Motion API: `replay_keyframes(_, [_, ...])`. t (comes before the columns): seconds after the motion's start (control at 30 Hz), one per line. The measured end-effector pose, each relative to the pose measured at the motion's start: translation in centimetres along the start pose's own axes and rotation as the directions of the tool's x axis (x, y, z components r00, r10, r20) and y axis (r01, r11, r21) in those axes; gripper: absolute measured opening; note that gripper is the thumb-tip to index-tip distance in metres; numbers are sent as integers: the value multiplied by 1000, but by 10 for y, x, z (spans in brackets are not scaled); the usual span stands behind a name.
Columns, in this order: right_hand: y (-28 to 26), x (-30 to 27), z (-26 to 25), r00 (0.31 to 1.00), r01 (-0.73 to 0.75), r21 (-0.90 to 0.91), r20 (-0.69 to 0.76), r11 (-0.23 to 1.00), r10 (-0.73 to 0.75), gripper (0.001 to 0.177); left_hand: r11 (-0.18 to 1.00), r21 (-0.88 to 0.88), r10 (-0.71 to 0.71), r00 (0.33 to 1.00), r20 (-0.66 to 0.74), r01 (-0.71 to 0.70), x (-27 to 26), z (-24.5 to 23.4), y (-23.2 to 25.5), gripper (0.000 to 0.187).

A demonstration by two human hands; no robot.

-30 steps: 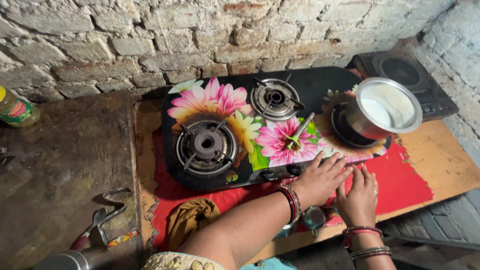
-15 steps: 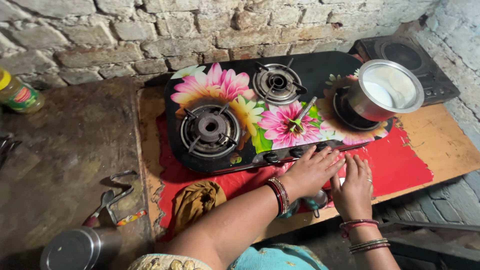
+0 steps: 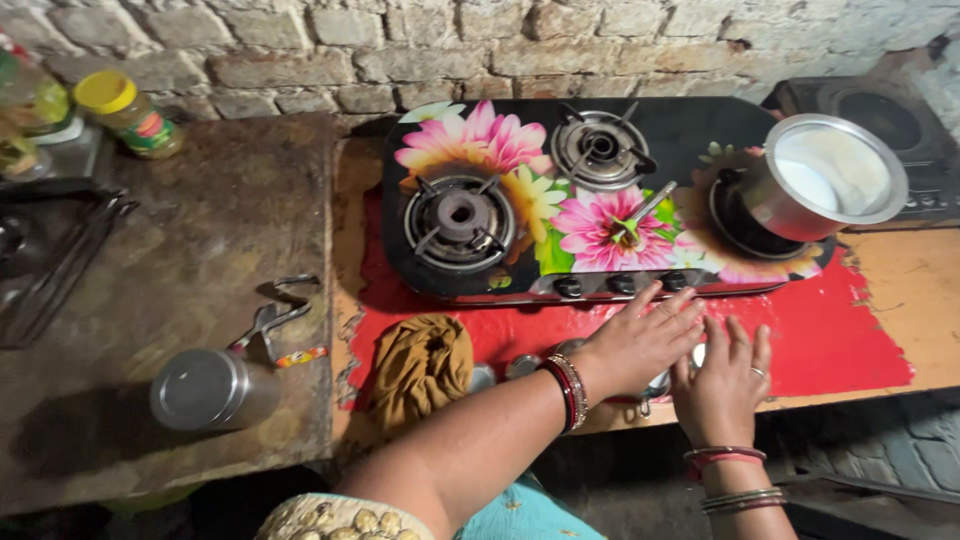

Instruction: The person carries a pot of milk to a gas stove, places it on a burner, and turns the knob to ignite the flame. They then wipe small metal cups and containers with a cloth while the pot heats on the stove.

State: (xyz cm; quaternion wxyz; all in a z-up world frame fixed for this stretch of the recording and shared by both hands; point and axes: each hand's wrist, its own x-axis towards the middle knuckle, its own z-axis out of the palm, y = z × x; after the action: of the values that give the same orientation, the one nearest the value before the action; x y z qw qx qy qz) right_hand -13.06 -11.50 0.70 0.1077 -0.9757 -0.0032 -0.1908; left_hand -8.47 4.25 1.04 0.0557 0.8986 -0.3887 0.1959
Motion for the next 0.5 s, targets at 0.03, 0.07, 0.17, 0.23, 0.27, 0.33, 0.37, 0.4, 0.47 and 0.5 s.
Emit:
replay_keyframes(0.03, [2, -3, 0, 1000, -1, 0, -5, 1000, 1, 63, 1000, 17, 19, 1000, 18, -19, -1, -3, 2, 54])
replay_keyframes(0.07, [3, -7, 0, 1000, -1, 1, -11, 1000, 1, 62, 1000, 22, 15, 999, 28, -16, -2, -6, 4, 55])
replay_keyframes(0.17, [6, -18, 1, 1000, 0, 1, -14, 1000, 1, 61, 1000, 30, 4, 999, 40, -6, -7, -16, 12, 57])
replay_keyframes(0.23, [6, -24, 2, 1000, 5, 7, -26, 1000, -5, 60, 999, 39, -3, 1000, 19, 2, -12, -25, 18, 56])
replay_keyframes(0.27, [6, -27, 2, 999, 10, 14, -37, 1000, -9, 59, 998, 60, 5, 998, 55, -8, -15, -29, 19, 61])
replay_keyframes(0.33, [4, -30, 3, 999, 21, 21, -47, 1000, -20, 58, 995, 100, 13, 991, 131, -26, -26, -36, 23, 73])
replay_keyframes(0.37, [3, -32, 2, 999, 25, 19, -45, 1000, -24, 57, 995, 102, -1, 992, 126, -12, -29, -39, 24, 73])
replay_keyframes(0.4, [1, -33, 2, 999, 28, 17, -43, 999, -27, 56, 995, 104, -15, 993, 120, 3, -32, -42, 25, 73])
replay_keyframes(0.47, [-4, -36, 2, 998, 34, 34, -46, 999, -32, 55, 995, 91, -38, 992, 117, 28, -38, -43, 29, 72])
replay_keyframes(0.5, [-7, -37, 1, 998, 35, 39, -53, 999, -33, 55, 996, 79, -47, 992, 115, 38, -39, -43, 29, 70])
